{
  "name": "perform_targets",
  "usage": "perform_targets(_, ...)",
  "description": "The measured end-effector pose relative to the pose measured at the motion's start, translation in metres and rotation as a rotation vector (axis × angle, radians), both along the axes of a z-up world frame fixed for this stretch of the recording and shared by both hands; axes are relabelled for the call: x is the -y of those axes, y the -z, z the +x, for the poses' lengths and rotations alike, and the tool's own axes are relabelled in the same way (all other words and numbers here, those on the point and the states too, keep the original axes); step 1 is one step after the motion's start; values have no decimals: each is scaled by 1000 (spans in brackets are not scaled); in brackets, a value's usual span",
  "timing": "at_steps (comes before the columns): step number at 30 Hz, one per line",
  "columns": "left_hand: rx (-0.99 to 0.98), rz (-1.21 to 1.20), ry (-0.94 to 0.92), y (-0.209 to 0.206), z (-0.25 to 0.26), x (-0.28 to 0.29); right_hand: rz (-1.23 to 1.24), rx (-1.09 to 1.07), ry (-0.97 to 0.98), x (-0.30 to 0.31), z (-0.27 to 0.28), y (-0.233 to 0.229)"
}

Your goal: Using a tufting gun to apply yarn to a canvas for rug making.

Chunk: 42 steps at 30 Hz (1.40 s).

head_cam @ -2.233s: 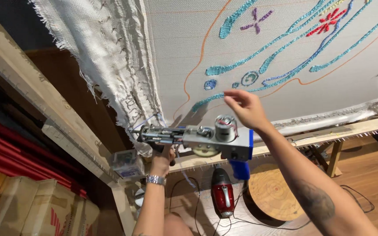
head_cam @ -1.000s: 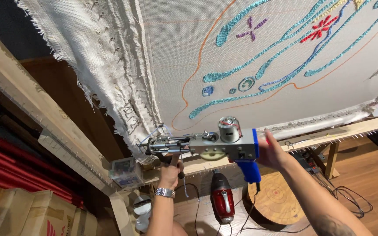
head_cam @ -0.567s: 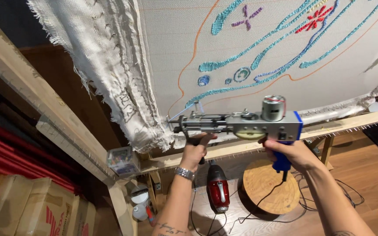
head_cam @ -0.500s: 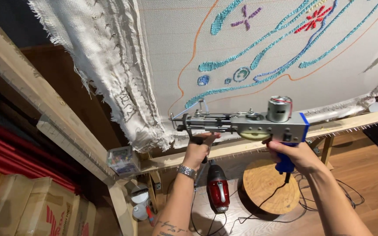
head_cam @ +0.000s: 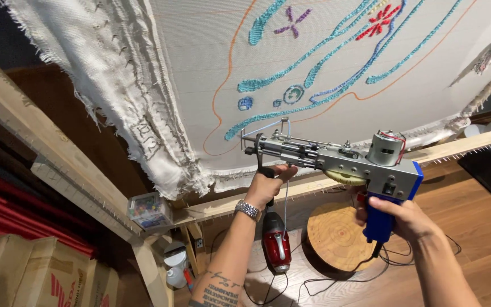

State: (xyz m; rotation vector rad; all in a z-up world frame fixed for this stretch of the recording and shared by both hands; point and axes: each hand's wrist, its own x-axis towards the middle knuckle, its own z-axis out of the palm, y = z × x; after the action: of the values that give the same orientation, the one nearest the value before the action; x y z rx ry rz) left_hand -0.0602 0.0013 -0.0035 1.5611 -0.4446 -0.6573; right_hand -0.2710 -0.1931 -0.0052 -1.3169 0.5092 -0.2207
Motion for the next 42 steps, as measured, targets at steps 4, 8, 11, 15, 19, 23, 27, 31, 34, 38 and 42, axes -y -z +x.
perform_targets(4,22,32,77,-17,-3,22,21,304,75,-19,-6,-10)
perform_targets(8,141,229,54,-48,-9,37,-110,351,264,-26,-11,-12)
perform_targets(11,224,253,51,-41,-1,47,-210,263,320,-25,-12,-11)
perform_targets(15,270,286,64,-36,6,53,-120,287,339,-24,-6,-5)
perform_targets(19,285,322,28,-35,13,51,-125,290,319,-30,2,-11)
perform_targets(23,282,323,24,-36,16,49,-129,347,301,-34,6,-13)
perform_targets(27,252,297,21,-40,14,48,-104,380,298,-33,11,-11)
perform_targets(31,272,270,-8,-41,14,44,-311,518,289,-40,17,-21)
perform_targets(34,280,272,-4,-41,16,44,-305,516,290,-35,18,-15)
perform_targets(38,300,246,-2,-38,21,44,-321,497,283,-56,20,-44)
perform_targets(42,313,271,-1,-35,30,48,-342,499,274,-55,25,-46)
